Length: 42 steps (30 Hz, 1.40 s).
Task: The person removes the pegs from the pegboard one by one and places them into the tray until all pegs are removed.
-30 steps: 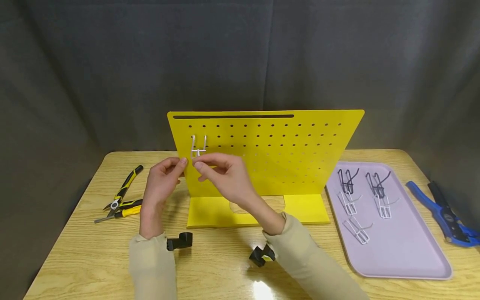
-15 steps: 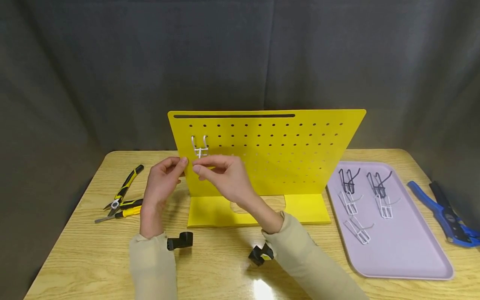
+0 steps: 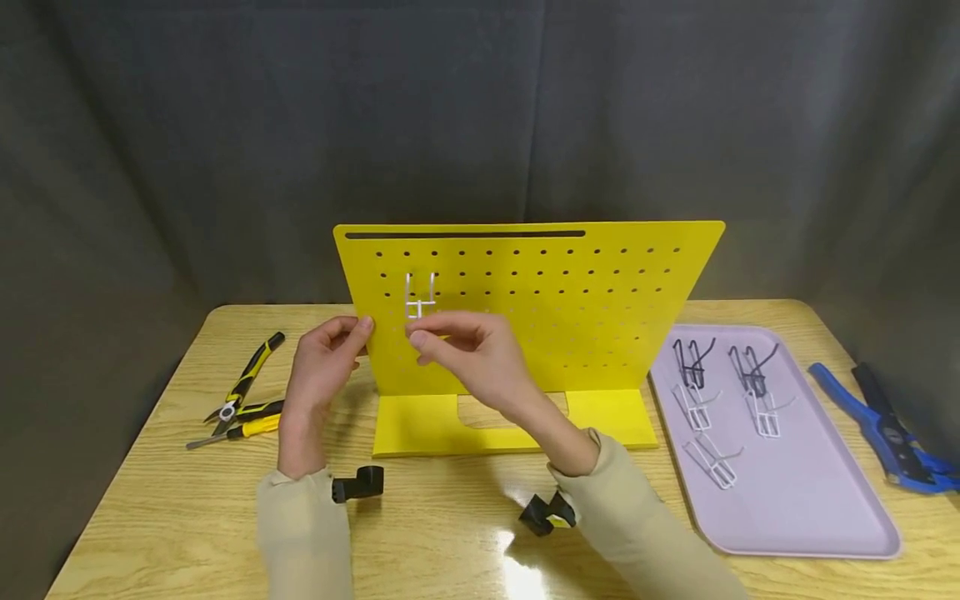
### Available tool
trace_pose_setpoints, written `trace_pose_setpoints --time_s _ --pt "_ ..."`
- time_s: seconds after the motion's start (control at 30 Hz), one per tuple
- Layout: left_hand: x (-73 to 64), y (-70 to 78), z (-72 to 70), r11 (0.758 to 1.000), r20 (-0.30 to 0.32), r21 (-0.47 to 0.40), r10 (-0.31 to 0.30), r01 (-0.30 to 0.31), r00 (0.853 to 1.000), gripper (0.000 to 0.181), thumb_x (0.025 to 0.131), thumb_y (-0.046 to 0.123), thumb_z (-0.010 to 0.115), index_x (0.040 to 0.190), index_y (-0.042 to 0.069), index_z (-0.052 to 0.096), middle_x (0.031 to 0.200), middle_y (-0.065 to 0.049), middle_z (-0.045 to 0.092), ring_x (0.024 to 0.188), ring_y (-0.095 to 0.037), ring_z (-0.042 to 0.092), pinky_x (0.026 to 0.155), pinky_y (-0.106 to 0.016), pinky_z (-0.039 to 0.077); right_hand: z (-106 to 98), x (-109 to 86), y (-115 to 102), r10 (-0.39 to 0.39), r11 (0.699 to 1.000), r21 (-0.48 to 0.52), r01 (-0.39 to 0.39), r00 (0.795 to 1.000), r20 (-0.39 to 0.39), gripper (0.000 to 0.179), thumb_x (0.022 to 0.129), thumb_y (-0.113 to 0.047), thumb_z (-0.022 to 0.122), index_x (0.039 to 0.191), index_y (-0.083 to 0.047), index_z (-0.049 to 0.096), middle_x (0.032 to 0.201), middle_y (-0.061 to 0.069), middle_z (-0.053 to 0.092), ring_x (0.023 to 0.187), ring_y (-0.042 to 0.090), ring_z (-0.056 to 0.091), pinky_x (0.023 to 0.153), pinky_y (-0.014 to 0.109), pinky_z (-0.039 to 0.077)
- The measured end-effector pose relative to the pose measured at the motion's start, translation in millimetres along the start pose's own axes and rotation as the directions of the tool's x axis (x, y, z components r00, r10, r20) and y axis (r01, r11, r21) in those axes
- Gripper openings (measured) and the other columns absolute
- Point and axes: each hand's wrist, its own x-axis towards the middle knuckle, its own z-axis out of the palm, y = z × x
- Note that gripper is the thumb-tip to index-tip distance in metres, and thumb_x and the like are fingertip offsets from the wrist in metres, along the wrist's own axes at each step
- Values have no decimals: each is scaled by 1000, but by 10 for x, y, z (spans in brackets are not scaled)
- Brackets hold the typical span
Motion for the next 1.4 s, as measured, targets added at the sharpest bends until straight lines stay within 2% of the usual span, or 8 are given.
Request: trace_pose_setpoints --time_s 0.23,0.4,0.53,0.83,1.0,1.17,1.3,1.4 --pt "-5 -15 -7 1000 15 9 4 -4 1000 47 96 41 56 114 -2 62 99 -5 61 103 -33 55 81 -36 43 -224 -170 23 35 999 -36 -35 999 8 16 91 -2 64 105 5 70 101 20 69 83 29 67 81 43 53" --pt "-5 -19 -19 1000 20 25 3 -4 1000 48 96 42 55 116 -1 61 104 -9 61 102 -30 57 82 -36 43 -358 -302 44 98 994 -44 -97 995 26 18 91 -5 65 106 4 70 104 18 69 84 32 67 80 40 54" --pt "-10 -17 -19 1000 22 21 0 0 1000 48 96 42 56 116 -1 62 102 -8 61 100 -29 57 82 -37 43 -477 -415 69 137 988 -67 -136 990 16 20 91 -7 65 107 4 70 105 15 70 86 27 68 81 37 53" --pt "-13 -1 -12 1000 17 8 0 0 1000 47 96 41 56 115 -2 61 101 -7 60 102 -31 55 83 -38 42 -702 -559 151 126 984 -118 -131 991 -51 20 91 -6 65 107 5 69 106 17 69 84 26 68 79 38 54" --pt "-12 0 -13 1000 16 6 20 -20 1000 48 96 41 56 116 -2 61 102 -7 60 101 -30 56 81 -35 42 -857 -689 177 140 976 -160 -150 987 -74 20 91 -6 65 106 6 69 102 15 70 82 20 68 78 36 54" --pt "-18 -5 -23 1000 12 3 22 -22 1000 48 96 41 56 116 -3 61 100 -5 60 100 -29 56 82 -37 42 -1103 -889 164 123 971 -194 -139 988 -93 20 92 -4 62 107 9 67 98 7 72 80 17 68 75 30 53" --pt "-11 -4 -16 1000 17 8 20 -20 1000 47 96 40 56 115 -3 61 97 -3 60 100 -31 56 81 -36 43 -1382 -1092 117 103 976 -176 -130 983 -155 18 94 -1 59 107 8 66 97 0 73 81 16 68 73 28 53" --pt "-9 -5 -10 1000 14 7 15 -16 1000 46 97 40 56 114 -3 61 96 -3 60 100 -32 56 80 -36 42 -1586 -1237 91 107 979 -149 -142 970 -219 18 95 0 57 108 9 66 97 0 73 82 15 69 73 26 53"
